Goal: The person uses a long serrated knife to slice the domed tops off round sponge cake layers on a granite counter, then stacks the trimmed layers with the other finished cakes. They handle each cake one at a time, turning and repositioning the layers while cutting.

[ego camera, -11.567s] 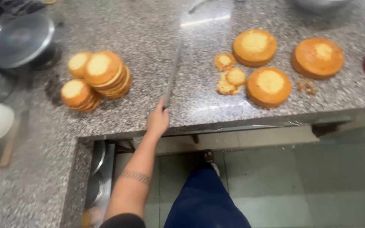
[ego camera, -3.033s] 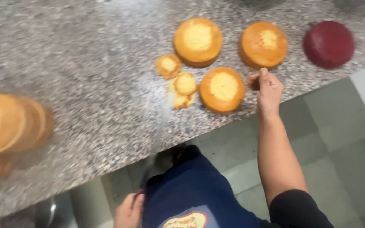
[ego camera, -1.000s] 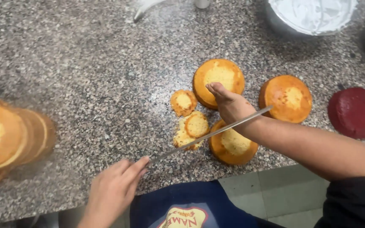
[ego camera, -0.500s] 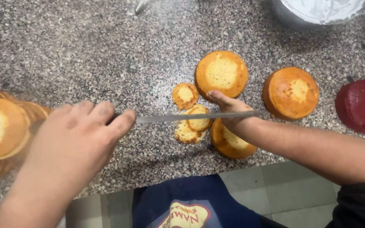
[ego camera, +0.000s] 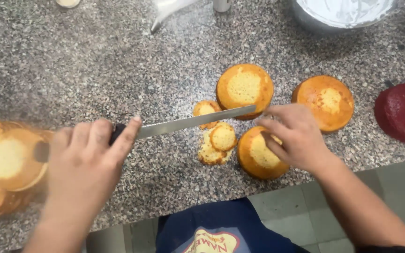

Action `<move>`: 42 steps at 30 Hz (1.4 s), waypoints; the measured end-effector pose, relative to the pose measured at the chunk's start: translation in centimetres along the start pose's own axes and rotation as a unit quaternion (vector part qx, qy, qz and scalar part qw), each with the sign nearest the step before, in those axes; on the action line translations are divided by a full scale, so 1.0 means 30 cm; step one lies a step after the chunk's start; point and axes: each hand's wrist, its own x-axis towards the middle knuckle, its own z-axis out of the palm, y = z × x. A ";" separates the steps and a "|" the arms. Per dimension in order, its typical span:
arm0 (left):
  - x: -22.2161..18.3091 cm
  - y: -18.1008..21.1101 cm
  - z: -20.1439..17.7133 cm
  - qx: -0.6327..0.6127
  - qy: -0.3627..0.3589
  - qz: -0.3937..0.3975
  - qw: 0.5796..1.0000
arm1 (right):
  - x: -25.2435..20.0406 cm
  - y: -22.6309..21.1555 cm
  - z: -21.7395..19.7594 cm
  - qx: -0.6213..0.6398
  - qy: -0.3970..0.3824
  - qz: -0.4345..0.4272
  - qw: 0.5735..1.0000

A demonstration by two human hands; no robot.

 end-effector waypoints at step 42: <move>-0.625 0.468 0.529 -0.279 -0.004 -0.210 0.937 | -0.713 0.183 0.223 -0.114 0.054 0.433 0.892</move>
